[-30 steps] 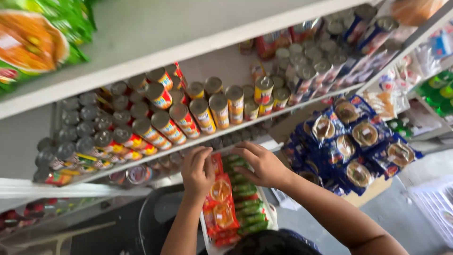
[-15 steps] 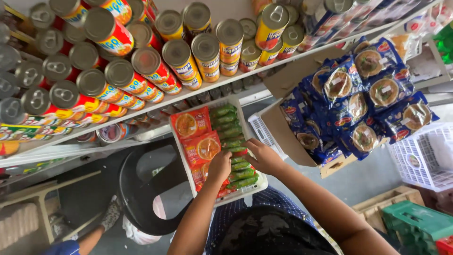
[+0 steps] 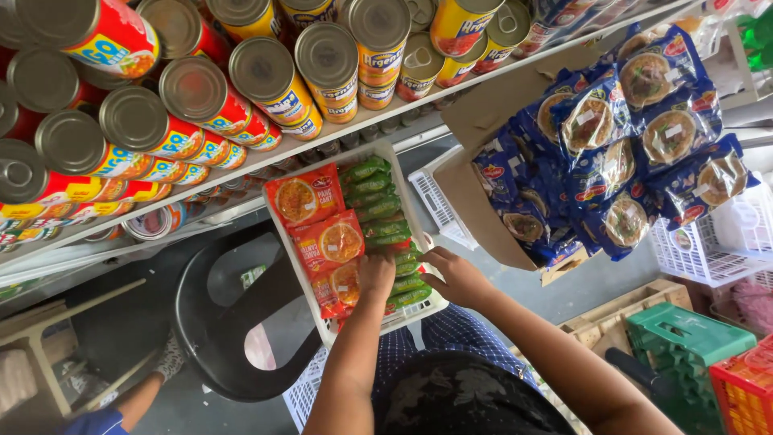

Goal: Organizing and stocking instant noodle packets and canned goods on grocery store shelves.

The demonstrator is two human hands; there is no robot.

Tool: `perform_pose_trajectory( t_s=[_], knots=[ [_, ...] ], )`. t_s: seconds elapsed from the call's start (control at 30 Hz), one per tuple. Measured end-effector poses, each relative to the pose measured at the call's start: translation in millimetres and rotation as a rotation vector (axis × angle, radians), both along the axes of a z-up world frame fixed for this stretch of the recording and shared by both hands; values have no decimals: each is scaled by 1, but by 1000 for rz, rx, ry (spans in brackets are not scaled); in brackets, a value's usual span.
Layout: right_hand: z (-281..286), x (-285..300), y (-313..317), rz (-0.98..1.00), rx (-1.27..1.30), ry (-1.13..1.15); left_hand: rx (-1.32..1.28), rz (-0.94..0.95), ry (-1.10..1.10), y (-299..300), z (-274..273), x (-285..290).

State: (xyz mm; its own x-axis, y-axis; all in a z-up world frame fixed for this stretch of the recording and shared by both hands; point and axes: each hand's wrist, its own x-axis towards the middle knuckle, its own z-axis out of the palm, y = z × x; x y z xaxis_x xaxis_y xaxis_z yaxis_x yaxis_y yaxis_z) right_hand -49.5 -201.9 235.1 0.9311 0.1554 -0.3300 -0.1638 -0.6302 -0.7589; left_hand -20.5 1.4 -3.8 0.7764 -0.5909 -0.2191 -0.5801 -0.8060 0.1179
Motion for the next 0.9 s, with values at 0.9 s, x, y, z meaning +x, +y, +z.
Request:
perform_pose_trajectory(
  t_s=[0.9],
  knots=[
    [67,64,-22,-493,1519,651,-686,-251,-366,21,389,37]
  ],
)
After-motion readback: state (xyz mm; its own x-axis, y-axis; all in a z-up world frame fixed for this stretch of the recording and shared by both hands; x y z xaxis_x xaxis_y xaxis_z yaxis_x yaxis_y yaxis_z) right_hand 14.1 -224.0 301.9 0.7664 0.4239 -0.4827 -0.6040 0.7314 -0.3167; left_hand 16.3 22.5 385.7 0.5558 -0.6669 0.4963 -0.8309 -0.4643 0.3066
